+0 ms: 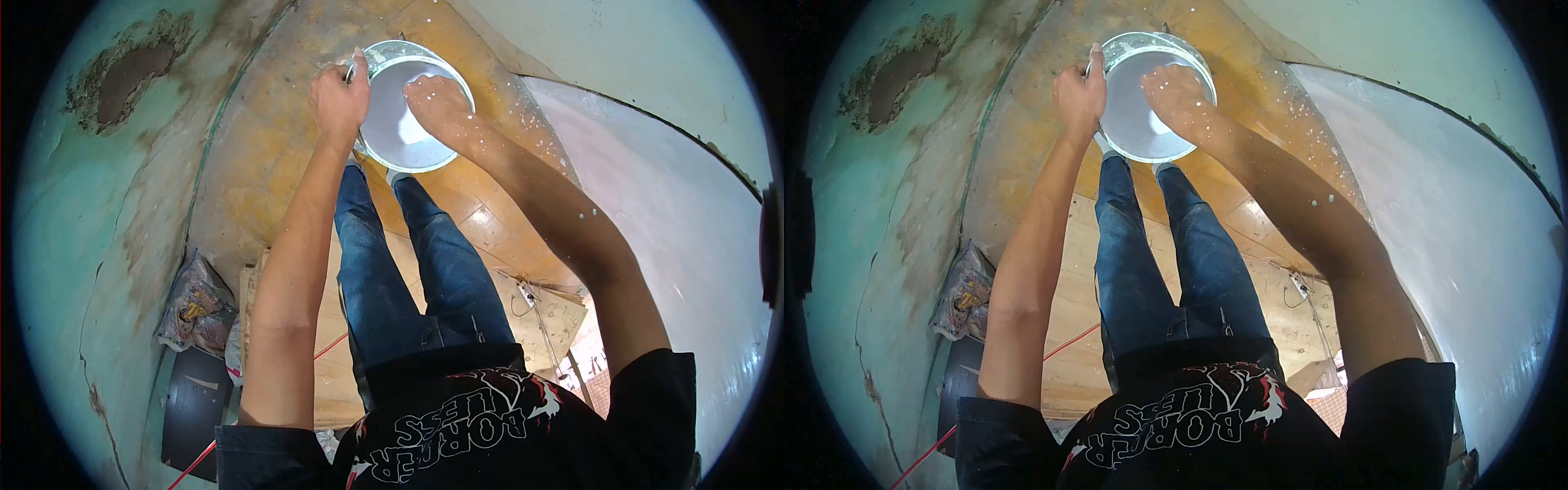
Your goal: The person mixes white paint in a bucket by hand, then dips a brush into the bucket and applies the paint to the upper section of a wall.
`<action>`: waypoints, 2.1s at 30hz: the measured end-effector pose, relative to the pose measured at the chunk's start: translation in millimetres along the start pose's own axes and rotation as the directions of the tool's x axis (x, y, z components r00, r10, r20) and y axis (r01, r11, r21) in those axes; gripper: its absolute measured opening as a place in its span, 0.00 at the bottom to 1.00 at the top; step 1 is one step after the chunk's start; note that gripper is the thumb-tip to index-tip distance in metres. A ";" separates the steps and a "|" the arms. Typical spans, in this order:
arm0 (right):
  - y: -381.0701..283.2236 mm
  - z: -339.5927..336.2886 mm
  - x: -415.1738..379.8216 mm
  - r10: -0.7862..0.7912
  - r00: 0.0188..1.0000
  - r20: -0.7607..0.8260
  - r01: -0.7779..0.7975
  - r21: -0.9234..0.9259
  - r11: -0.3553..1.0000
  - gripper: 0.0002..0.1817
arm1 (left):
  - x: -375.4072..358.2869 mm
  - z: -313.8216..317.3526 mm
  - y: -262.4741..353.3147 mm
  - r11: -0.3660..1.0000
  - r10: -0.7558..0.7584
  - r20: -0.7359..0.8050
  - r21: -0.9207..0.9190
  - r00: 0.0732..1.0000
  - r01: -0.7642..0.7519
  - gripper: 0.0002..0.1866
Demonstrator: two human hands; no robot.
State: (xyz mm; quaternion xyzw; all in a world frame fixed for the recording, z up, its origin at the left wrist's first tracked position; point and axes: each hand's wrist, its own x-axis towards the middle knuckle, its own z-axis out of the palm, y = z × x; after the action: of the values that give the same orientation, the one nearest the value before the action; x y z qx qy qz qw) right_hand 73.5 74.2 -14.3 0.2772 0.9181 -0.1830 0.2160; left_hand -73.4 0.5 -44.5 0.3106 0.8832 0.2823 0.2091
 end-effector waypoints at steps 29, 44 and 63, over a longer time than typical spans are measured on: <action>-30.5 37.9 13.4 -0.085 0.980 -0.178 0.114 0.158 0.981 0.07 | 0.4 2.4 -4.0 0.999 0.045 -0.070 -0.017 0.997 -0.046 0.31; 14.3 9.0 -7.6 -0.041 0.995 -0.088 0.042 0.002 0.999 0.07 | -1.7 1.4 -3.0 0.999 0.039 -0.047 -0.029 0.998 -0.040 0.32; -4.6 28.4 -23.9 -0.144 0.977 -0.155 0.145 -0.003 0.989 0.09 | -3.0 -2.2 1.7 0.999 0.011 -0.041 -0.044 0.999 -0.012 0.30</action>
State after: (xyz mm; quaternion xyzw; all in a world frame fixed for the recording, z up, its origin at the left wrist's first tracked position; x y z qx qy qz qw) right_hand 97.2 47.3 -25.3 0.2241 0.9491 -0.1799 0.1289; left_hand -71.8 -1.2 -41.1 0.3051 0.8791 0.3092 0.1963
